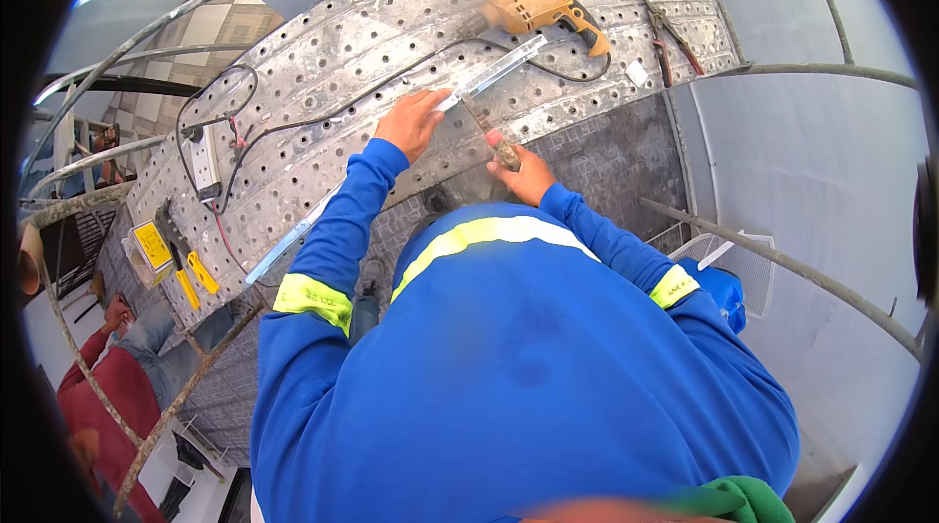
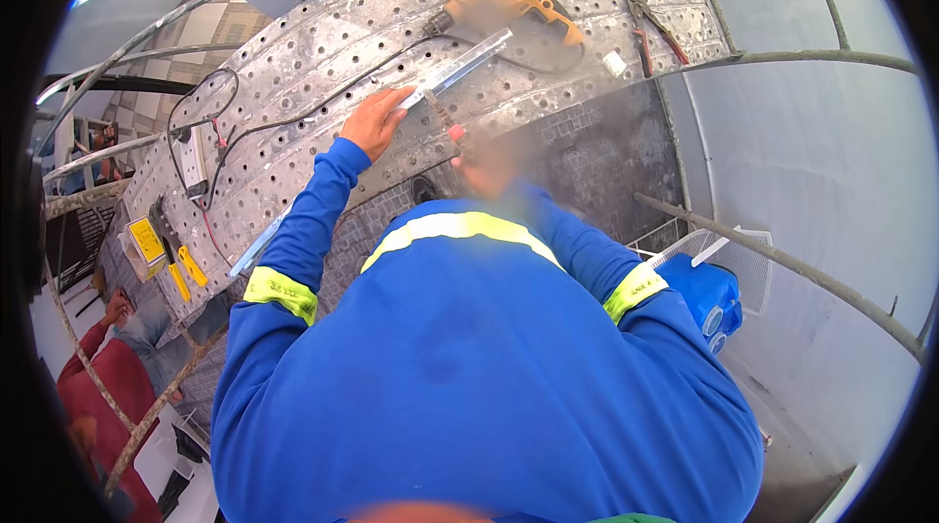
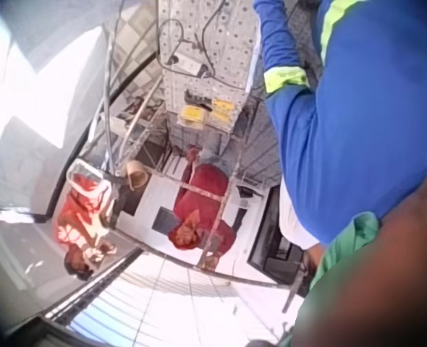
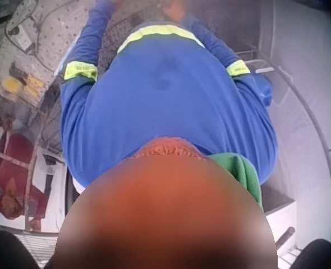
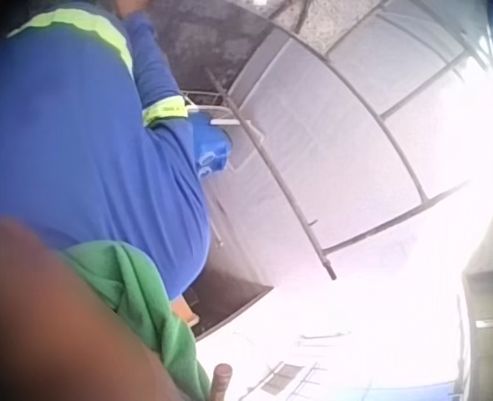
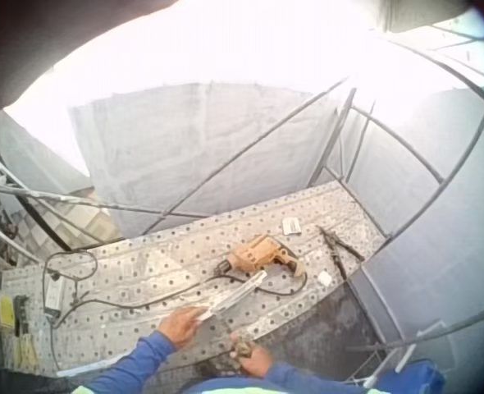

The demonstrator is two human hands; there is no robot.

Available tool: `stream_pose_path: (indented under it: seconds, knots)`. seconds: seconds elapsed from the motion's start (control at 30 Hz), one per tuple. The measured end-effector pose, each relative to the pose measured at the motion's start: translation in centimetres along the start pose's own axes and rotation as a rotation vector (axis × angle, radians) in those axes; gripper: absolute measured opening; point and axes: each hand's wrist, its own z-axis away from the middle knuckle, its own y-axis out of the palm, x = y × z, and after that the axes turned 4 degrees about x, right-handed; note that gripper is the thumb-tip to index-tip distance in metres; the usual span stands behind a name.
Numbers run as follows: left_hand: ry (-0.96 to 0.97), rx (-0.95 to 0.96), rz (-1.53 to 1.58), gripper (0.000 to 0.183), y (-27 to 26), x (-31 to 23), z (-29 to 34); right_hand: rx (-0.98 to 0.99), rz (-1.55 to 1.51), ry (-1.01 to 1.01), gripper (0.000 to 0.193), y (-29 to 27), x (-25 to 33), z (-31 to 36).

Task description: The person positions LED light strips on a perforated metal surface, uses a corded drill to fasten them, and secures the strips with a yellow caulking gun. The person repeats this process along the length of the surface.

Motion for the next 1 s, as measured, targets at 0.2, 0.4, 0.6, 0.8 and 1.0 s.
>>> stream_pose_path:
  seconds: [0.2, 0.4, 0.6, 0.8, 1.0]
  knots:
    - [0.038, -0.081, 0.01, 0.039, 1.6, -1.1, 1.0, 0.057, -0.016, -0.025, 0.053, -3.2, 1.1, 2.2]
    - [-0.016, -0.013, 0.041, 0.04, 1.3, -1.0, 0.9, -0.028, 0.035, -0.041, 0.049, -1.9, 1.4, 1.9]
    - [0.046, -0.033, 0.095, 0.039, 0.4, -0.2, 0.3, 0.308, -0.366, 0.017, 0.051, -4.3, 2.8, 2.0]
    - [-0.067, 0.071, 0.095, 0.039, -0.5, -0.3, -0.3, 0.496, -0.453, 0.227, 0.069, -5.8, 4.4, 2.6]
    - [0.053, 0.103, 0.191, 0.038, -1.6, -0.1, -1.1, 0.235, -0.493, 0.022, 0.048, -3.8, 2.9, 2.3]
